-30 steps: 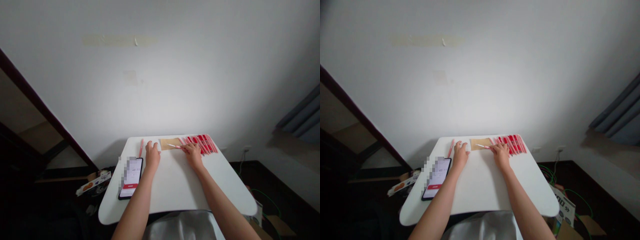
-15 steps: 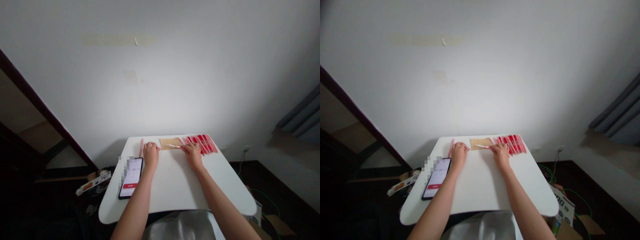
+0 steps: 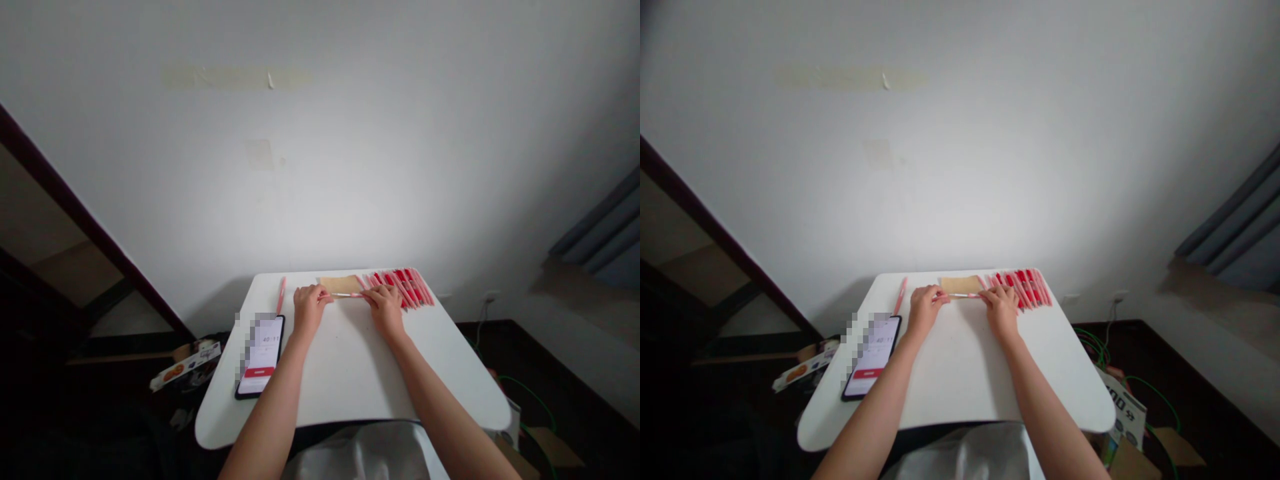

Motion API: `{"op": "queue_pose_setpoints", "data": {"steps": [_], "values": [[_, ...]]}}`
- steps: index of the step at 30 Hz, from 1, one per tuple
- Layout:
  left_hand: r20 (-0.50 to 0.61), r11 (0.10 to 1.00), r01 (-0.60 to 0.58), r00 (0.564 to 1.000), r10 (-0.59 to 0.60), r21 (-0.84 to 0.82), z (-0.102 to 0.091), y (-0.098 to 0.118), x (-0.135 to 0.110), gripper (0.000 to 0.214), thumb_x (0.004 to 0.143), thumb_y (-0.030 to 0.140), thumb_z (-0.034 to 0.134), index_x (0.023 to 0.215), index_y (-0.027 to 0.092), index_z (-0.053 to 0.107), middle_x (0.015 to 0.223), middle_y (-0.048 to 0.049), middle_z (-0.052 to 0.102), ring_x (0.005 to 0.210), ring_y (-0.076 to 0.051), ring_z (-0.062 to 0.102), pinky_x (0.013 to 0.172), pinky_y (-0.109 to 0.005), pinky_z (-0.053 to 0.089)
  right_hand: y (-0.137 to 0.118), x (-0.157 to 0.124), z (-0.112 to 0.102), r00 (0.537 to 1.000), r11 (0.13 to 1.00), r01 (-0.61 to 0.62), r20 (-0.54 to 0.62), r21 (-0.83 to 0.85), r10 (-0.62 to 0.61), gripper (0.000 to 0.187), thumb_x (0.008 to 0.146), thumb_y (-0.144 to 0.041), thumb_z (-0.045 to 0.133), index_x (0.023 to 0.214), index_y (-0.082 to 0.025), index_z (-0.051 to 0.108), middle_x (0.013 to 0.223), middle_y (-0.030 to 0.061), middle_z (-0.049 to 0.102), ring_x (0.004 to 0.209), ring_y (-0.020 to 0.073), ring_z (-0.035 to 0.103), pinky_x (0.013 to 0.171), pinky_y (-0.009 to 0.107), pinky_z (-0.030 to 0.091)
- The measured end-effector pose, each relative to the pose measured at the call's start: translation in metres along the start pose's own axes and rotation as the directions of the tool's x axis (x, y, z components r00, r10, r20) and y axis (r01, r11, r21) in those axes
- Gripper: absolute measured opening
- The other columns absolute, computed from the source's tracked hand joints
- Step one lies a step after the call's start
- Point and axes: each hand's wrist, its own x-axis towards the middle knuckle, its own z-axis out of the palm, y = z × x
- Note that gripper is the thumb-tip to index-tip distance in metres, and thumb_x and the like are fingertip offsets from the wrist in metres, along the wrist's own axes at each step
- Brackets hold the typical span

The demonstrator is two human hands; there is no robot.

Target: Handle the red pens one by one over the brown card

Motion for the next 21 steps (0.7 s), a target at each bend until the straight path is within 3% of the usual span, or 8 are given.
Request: {"op": "queue_pose_setpoints", "data": {"steps": [11,21], "values": [[0.048,0.999,-0.04,0.998,0.039,0.019,0.004,-0.001,0.0,0.014,0.074,0.034,0.074,0.08,0.025,0.065,0.084,0.0004,0.069,0.09,-0.019,0.056,0.089,-0.036,0.034,0.001,-0.001,0.001,1.0,1.0,0.019,0.006,0.006,-0.019,0.025,0.094,-0.032,0.049,0.096,-0.03,0.074,0.096,0.0062,0.065,0.1,0.0251,0.043,0.082,0.038,0.03],[0.087,0.996,-0.045,0.995,0.051,-0.075,0.007,0.009,-0.002,0.006,0.078,0.031,0.069,0.079,0.025,0.067,0.086,0.0008,0.07,0.092,-0.019,0.055,0.095,-0.038,0.033,-0.008,0.0,0.0,0.997,0.997,0.078,0.023,0.012,-0.078,0.02,0.092,-0.032,0.054,0.098,-0.032,0.074,0.095,0.0042,0.066,0.1,0.0234,0.046,0.084,0.037,0.032]]}}
